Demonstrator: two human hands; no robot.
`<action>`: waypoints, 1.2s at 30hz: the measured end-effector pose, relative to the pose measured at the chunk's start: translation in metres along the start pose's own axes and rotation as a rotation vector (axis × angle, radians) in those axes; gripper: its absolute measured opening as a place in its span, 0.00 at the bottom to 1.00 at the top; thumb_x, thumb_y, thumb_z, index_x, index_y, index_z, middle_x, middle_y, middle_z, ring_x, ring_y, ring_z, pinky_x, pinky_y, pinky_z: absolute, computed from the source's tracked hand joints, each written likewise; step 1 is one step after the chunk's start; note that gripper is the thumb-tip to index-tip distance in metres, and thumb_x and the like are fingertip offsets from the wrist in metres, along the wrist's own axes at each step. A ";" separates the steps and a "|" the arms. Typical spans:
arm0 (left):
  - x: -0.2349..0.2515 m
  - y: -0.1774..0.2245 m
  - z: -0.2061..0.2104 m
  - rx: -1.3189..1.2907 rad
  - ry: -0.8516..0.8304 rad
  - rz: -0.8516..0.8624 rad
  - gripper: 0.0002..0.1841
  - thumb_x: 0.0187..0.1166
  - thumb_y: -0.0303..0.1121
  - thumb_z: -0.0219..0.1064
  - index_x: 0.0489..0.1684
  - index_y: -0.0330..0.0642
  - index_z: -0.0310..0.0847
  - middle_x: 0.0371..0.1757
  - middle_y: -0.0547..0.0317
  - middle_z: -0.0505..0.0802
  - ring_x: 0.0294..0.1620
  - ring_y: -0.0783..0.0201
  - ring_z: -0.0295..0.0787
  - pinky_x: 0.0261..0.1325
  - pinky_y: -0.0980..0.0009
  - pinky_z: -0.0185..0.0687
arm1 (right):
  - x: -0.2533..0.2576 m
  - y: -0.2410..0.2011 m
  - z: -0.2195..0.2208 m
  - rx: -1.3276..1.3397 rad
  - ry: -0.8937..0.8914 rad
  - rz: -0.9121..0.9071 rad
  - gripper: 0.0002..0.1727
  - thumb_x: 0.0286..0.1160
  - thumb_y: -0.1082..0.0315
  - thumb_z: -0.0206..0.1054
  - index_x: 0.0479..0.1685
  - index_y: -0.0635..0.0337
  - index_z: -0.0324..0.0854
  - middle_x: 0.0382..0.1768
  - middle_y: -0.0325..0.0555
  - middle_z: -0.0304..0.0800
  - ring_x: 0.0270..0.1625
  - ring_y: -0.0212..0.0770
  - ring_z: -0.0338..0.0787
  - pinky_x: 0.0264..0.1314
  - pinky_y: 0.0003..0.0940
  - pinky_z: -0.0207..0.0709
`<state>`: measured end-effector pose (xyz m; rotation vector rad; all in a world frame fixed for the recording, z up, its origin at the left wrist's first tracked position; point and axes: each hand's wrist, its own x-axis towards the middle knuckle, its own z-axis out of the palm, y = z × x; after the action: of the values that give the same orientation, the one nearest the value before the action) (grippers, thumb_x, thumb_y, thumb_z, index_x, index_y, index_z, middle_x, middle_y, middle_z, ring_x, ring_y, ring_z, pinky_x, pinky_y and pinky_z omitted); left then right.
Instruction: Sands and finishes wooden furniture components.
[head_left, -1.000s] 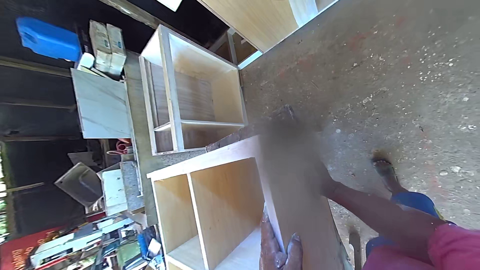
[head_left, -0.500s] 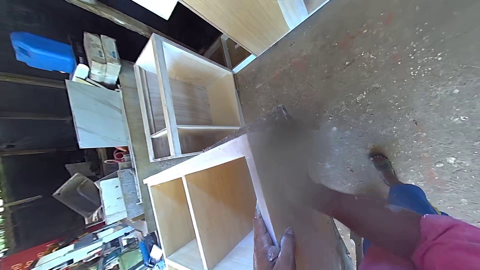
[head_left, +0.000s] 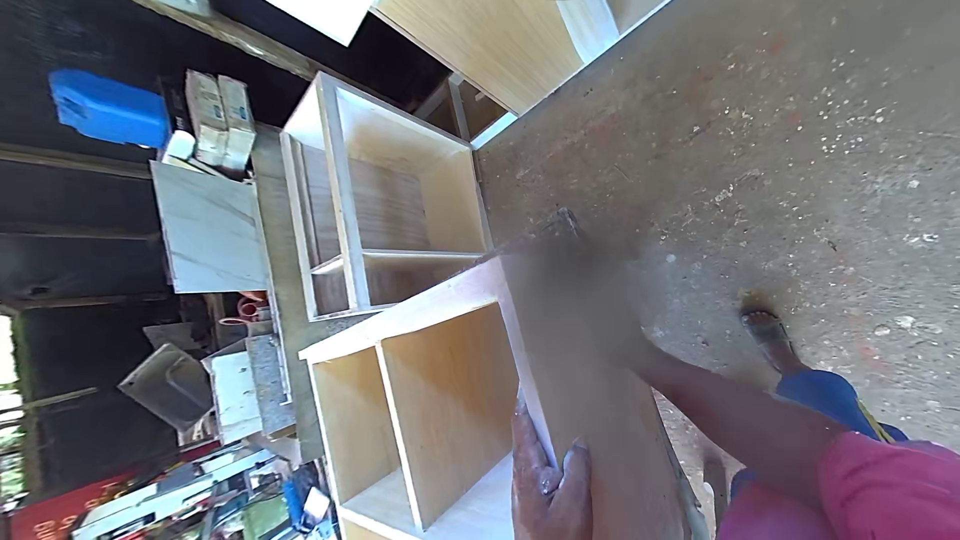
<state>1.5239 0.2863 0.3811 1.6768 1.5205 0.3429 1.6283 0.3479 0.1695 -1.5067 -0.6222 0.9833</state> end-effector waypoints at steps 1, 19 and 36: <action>0.001 -0.001 0.000 -0.002 -0.003 0.006 0.47 0.67 0.18 0.63 0.93 0.31 0.42 0.86 0.45 0.71 0.77 0.73 0.77 0.73 0.77 0.79 | 0.000 -0.009 0.003 0.018 0.028 0.002 0.35 0.92 0.56 0.38 0.93 0.67 0.50 0.93 0.60 0.49 0.95 0.52 0.49 0.96 0.50 0.46; 0.004 -0.002 0.000 -0.012 -0.033 0.033 0.46 0.68 0.19 0.63 0.93 0.34 0.45 0.85 0.49 0.73 0.76 0.71 0.79 0.72 0.74 0.81 | -0.009 -0.047 -0.003 -0.035 0.043 -0.263 0.35 0.91 0.50 0.44 0.91 0.63 0.58 0.92 0.52 0.57 0.94 0.48 0.55 0.94 0.50 0.49; 0.007 -0.006 -0.001 -0.021 -0.049 0.092 0.44 0.67 0.22 0.64 0.91 0.30 0.48 0.83 0.48 0.76 0.77 0.71 0.78 0.75 0.74 0.79 | -0.015 -0.126 0.001 0.077 0.030 -0.576 0.39 0.90 0.46 0.37 0.90 0.65 0.58 0.93 0.52 0.55 0.95 0.47 0.50 0.97 0.48 0.42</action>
<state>1.5202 0.2927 0.3756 1.7300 1.4028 0.3623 1.6381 0.3594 0.2955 -1.1703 -0.9205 0.5310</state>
